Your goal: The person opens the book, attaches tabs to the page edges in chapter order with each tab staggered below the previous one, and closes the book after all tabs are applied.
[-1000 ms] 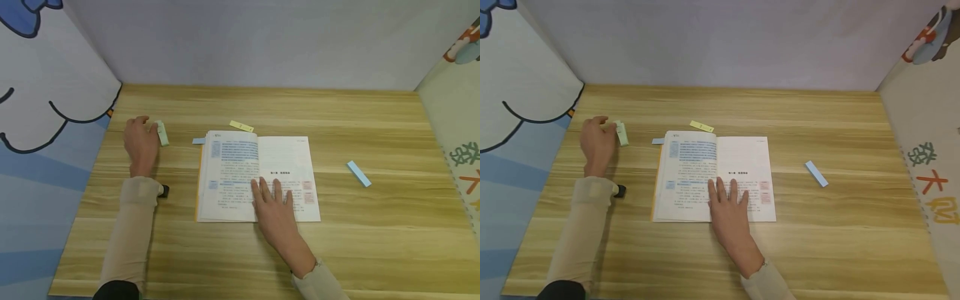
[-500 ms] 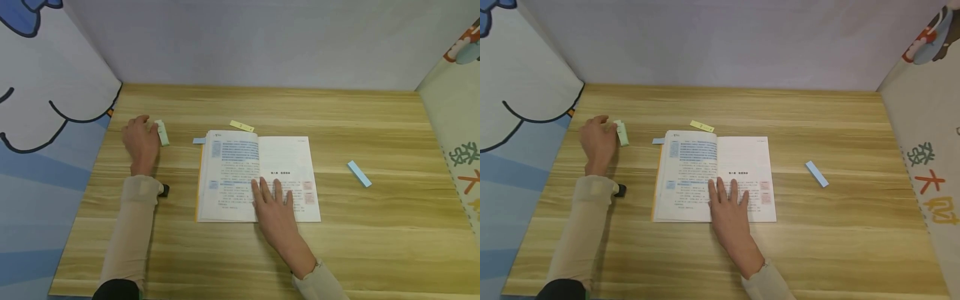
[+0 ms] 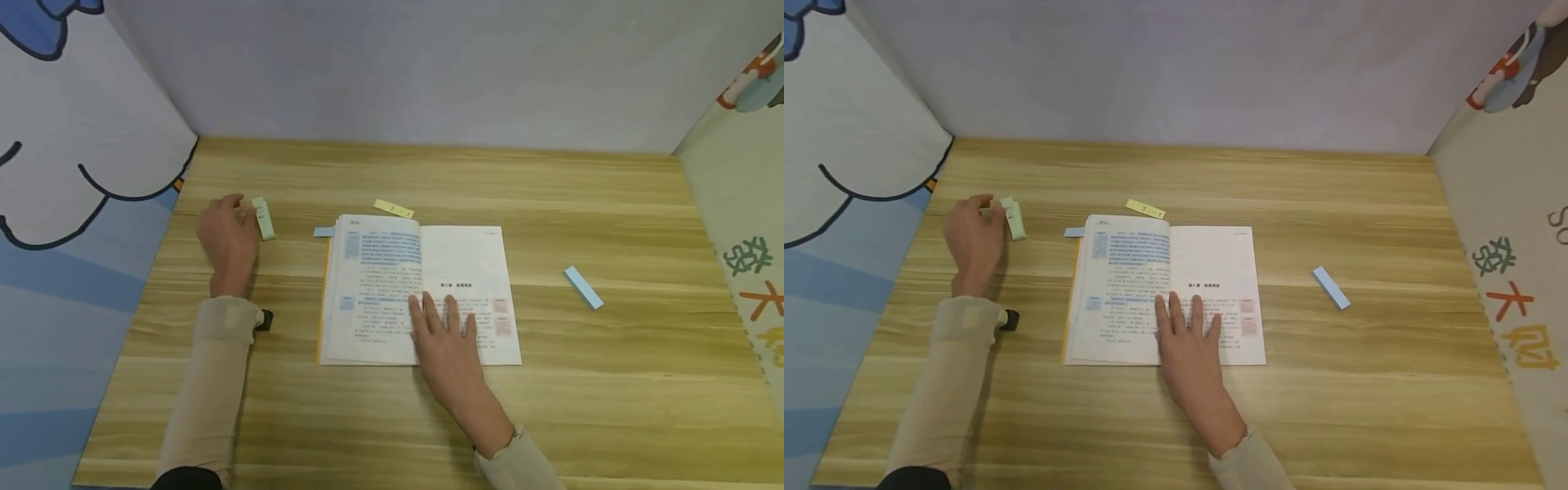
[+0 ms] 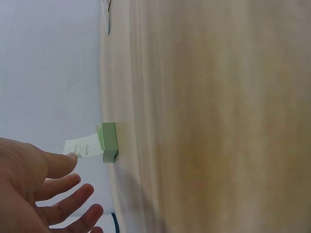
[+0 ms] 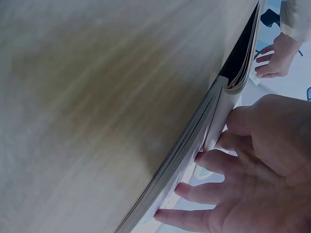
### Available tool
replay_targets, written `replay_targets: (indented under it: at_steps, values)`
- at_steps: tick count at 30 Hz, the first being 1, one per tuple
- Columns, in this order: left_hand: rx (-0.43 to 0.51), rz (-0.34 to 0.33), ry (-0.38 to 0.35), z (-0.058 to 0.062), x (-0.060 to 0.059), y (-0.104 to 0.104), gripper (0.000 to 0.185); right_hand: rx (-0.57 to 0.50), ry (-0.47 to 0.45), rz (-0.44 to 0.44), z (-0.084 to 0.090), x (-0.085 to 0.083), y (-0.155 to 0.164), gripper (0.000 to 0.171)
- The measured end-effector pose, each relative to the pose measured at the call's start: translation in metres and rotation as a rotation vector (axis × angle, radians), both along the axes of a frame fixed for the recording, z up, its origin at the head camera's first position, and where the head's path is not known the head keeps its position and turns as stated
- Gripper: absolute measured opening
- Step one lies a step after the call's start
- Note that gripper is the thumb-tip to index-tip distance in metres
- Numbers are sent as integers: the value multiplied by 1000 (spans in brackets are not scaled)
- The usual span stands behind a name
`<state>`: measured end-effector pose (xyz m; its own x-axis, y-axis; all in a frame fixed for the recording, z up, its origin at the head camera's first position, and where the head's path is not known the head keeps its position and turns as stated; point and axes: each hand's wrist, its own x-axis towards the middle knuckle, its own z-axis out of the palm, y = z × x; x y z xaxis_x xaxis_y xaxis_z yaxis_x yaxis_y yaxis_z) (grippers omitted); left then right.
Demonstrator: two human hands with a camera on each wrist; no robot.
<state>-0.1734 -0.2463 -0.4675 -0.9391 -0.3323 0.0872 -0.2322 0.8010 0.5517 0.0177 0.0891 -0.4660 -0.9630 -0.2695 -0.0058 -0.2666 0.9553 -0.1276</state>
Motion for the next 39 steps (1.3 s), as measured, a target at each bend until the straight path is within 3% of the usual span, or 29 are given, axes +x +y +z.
replay_targets:
  at_steps: [11,24,29,39]
  values:
    - [35,-19,-13,9,-3,2,34,1,38,6,3,-3,0,54]
    - [73,0,27,10,8,-1,31,9,45,17,0,2,-2,54]
    - [134,-11,24,9,13,-1,32,8,40,12,-1,5,-2,53]
    - [233,-34,30,19,17,2,35,12,57,6,0,3,-1,54]
